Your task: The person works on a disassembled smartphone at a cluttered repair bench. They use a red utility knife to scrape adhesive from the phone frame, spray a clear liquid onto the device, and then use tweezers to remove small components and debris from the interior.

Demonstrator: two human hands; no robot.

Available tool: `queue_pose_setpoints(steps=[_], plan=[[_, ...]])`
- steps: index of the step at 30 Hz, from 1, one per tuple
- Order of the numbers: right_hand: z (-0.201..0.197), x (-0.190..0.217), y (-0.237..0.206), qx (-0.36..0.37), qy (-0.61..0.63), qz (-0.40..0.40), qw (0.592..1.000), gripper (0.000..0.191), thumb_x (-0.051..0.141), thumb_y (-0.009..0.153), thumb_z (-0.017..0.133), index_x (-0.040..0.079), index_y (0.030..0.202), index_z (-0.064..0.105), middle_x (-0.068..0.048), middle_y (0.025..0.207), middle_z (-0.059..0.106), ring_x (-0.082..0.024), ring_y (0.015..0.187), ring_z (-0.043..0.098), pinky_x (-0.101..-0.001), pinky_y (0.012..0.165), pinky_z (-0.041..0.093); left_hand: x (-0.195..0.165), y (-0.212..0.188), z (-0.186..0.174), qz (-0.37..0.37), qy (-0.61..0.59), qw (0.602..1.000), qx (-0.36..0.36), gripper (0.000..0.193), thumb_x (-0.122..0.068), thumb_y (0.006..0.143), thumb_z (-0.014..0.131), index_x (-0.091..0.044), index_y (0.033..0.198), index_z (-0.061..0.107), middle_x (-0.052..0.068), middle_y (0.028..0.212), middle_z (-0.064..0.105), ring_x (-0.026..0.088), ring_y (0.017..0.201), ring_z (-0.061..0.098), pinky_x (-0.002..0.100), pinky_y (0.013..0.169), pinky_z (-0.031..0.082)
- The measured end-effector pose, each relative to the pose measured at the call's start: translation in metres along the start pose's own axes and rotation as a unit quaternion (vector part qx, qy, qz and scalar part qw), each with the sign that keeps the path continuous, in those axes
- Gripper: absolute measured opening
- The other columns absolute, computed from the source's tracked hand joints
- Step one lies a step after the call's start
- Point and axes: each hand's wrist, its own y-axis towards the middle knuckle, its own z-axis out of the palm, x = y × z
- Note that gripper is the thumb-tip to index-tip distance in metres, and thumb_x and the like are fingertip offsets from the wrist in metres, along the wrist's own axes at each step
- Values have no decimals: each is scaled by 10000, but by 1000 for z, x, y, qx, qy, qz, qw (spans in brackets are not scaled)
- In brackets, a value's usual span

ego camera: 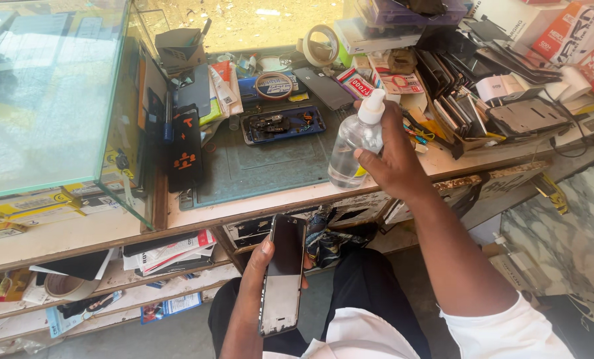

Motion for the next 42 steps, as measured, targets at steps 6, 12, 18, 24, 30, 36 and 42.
queue_pose_setpoints(steps=[6, 12, 18, 24, 30, 36, 42], plan=[[-21, -5, 11, 33, -100, 65, 992, 888, 355, 717, 918, 71, 1437, 483, -85, 1334, 586, -227, 1299, 579, -380, 1123, 470, 4, 5, 4, 4, -10, 1000, 16, 718, -683, 855, 520, -44, 1162, 637, 132, 826, 740, 179, 611, 719, 303, 445, 554], [0, -21, 8, -27, -37, 23, 999, 915, 336, 907, 857, 110, 1625, 337, -135, 1507, 526, -269, 1466, 508, -424, 1231, 430, 5, 5, 6, 1, -19, 1000, -11, 728, -695, 836, 511, -48, 1126, 678, 126, 795, 740, 185, 594, 720, 300, 439, 560], [-21, -21, 4, 96, 149, -3, 984, 1029, 285, 932, 819, 148, 1668, 113, -122, 1618, 464, -275, 1503, 497, -452, 1249, 435, -2, 4, 3, 28, -52, 998, -27, 715, -677, 878, 501, -37, 1137, 687, 150, 795, 733, 205, 582, 718, 313, 429, 555], [-20, -16, -25, 31, -62, -18, 997, 1176, 231, 813, 874, 154, 1690, 96, -141, 1382, 565, -274, 1319, 595, -435, 1147, 493, -18, 7, 12, 13, -89, 996, -22, 687, -648, 912, 470, -80, 1255, 650, 130, 813, 728, 197, 559, 717, 308, 445, 568], [-1, 1, -66, 18, 203, 9, 979, 1058, 250, 918, 850, 136, 1680, 126, -125, 1280, 583, -280, 1258, 694, -446, 1097, 579, -30, 10, 20, 40, -119, 991, 35, 751, -631, 940, 465, -150, 1514, 507, 119, 830, 710, 156, 576, 693, 296, 520, 596], [12, 21, -93, 37, 40, 44, 998, 1041, 252, 885, 843, 129, 1680, 183, -170, 1290, 647, -264, 1216, 671, -408, 1027, 558, -19, 13, 27, 5, -125, 992, 28, 768, -636, 942, 434, -105, 1488, 530, 129, 822, 703, 159, 614, 707, 320, 534, 620], [26, 28, -102, 106, -246, -17, 963, 934, 294, 728, 921, 142, 1491, 406, -178, 1254, 706, -318, 1033, 732, -419, 867, 598, -9, 12, 32, -17, -98, 994, 34, 777, -661, 936, 421, -100, 1450, 577, 117, 800, 698, 167, 567, 691, 313, 503, 607]])
